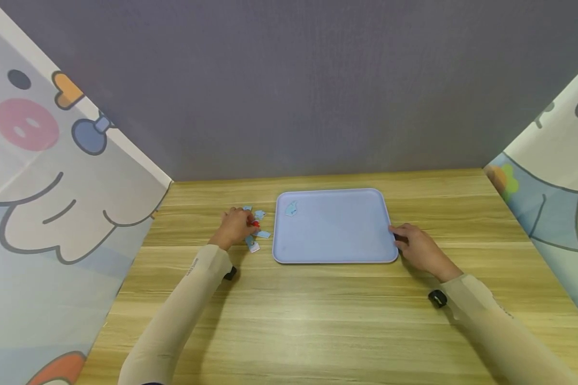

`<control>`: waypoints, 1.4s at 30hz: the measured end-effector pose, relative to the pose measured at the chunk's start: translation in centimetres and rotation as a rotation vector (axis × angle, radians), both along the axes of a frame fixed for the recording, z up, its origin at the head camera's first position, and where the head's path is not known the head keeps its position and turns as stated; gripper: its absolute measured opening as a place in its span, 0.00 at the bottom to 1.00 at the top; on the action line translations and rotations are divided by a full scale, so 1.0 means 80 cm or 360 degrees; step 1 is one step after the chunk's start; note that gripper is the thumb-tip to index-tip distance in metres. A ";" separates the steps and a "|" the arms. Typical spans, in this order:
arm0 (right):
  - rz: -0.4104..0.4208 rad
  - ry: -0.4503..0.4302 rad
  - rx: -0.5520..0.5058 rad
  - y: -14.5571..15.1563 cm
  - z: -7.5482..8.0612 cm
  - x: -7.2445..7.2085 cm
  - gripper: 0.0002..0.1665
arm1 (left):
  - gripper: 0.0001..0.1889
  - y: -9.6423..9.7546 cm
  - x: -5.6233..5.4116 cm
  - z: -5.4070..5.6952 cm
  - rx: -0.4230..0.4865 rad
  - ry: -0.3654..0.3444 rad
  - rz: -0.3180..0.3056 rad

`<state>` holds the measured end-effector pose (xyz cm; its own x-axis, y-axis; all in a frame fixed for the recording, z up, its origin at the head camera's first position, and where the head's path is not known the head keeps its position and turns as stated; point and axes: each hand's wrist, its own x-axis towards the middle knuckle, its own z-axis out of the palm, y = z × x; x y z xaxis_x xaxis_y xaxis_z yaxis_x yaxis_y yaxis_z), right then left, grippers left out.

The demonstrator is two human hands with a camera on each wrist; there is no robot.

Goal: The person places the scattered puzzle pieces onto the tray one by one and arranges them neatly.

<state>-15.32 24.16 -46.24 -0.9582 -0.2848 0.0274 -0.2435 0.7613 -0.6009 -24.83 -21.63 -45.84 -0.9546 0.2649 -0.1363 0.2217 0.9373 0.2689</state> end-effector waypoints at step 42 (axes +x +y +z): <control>-0.0013 0.0024 -0.0021 0.000 -0.003 0.000 0.24 | 0.16 0.014 0.005 0.021 0.0146 0.0316 -0.0044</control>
<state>-15.32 24.15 -46.47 -0.9600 -0.2764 0.0457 -0.2464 0.7555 -0.6071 -24.45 -20.52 -44.19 -0.9525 0.2939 0.0794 0.3040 0.9038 0.3011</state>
